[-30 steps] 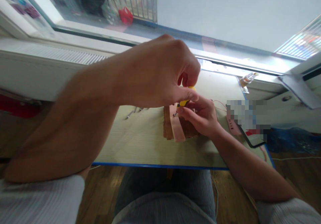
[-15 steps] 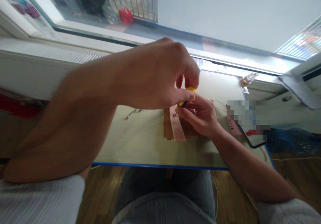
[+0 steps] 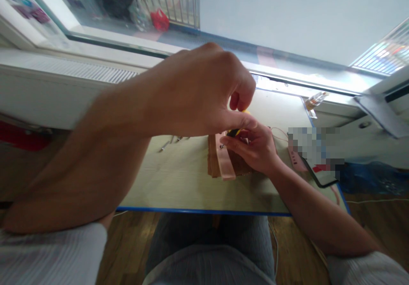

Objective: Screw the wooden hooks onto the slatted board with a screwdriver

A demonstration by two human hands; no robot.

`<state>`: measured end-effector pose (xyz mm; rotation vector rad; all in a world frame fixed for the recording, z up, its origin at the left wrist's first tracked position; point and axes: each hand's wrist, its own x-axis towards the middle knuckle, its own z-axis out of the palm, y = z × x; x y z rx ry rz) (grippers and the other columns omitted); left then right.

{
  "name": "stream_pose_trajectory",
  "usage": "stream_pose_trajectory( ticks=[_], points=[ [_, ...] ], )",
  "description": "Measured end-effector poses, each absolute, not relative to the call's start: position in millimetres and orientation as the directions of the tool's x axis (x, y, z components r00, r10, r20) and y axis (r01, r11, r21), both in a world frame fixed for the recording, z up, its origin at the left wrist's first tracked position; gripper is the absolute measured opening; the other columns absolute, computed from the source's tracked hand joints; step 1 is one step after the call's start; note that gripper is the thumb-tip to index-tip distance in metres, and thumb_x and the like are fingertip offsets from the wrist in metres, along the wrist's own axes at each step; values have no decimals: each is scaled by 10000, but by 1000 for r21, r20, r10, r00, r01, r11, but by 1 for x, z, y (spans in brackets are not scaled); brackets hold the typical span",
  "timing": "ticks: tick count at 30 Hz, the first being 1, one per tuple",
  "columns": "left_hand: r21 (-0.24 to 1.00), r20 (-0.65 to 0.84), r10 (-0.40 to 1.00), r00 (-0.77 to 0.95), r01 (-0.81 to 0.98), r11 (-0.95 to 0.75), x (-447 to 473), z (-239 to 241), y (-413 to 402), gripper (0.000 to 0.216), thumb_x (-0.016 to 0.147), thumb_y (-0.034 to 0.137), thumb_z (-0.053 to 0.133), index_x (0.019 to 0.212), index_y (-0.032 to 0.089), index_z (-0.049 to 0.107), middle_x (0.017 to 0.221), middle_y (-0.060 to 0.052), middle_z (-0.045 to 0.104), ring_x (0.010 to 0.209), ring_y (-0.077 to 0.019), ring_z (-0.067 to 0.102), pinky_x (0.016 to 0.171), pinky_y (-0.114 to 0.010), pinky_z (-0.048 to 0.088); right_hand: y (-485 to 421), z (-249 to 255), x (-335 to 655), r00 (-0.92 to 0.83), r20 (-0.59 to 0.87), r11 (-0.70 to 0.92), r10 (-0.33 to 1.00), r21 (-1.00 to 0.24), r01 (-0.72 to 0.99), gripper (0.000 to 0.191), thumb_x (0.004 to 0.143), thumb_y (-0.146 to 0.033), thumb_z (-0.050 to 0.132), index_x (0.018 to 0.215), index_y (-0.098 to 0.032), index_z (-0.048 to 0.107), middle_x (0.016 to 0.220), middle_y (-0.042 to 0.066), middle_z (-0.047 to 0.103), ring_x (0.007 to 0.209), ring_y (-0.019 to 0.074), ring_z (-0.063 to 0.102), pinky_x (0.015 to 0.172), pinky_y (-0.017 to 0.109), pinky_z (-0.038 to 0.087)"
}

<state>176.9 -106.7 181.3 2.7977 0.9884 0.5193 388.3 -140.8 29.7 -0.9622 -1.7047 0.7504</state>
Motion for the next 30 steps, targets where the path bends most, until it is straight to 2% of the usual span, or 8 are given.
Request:
stream_pose_trajectory(
  ticks=[4,8,13,21,27,30],
  points=[
    [223,299,604,739,561,-797,176,179,-107,219,944,350,684,880,207,838,794,-4,787,696,-123,628,745,-291,444,-142,32,385,-181,445,477,877,-853,211,370,890,-489,961,887,-242,685,664,-71,558,562,96,437,483,291,356],
    [230,310,594,742,548,-805,176,179,-105,214,922,331,665,862,219,837,746,2,763,670,-125,622,696,-289,436,-144,34,384,-212,406,442,889,-883,161,327,926,-488,927,945,-235,720,708,-50,616,580,101,498,499,290,407],
    [224,279,607,744,565,-794,176,179,-105,226,929,326,659,916,222,860,792,-7,793,789,-161,711,814,-305,515,-146,36,387,-253,391,429,885,-895,118,258,985,-450,865,929,-225,752,697,-42,623,587,108,521,513,285,405],
    [250,238,617,751,566,-785,173,179,-104,256,968,343,649,1022,254,882,936,-31,843,940,-218,773,926,-361,526,-143,40,390,-280,421,460,863,-883,89,181,1011,-386,833,960,-212,821,921,30,747,722,126,637,603,282,495],
    [279,220,599,770,539,-795,174,182,-105,254,953,319,637,975,221,870,868,-19,820,861,-187,752,872,-331,534,-145,38,388,-270,393,433,879,-895,104,226,1001,-400,854,932,-206,761,751,-23,670,604,100,550,538,274,421],
    [272,223,580,783,522,-809,175,182,-105,278,966,363,633,960,216,868,848,-8,799,853,-182,754,877,-330,552,-145,36,387,-264,389,427,882,-898,104,266,987,-428,874,934,-212,727,733,-36,651,595,96,535,522,273,397]
  ],
)
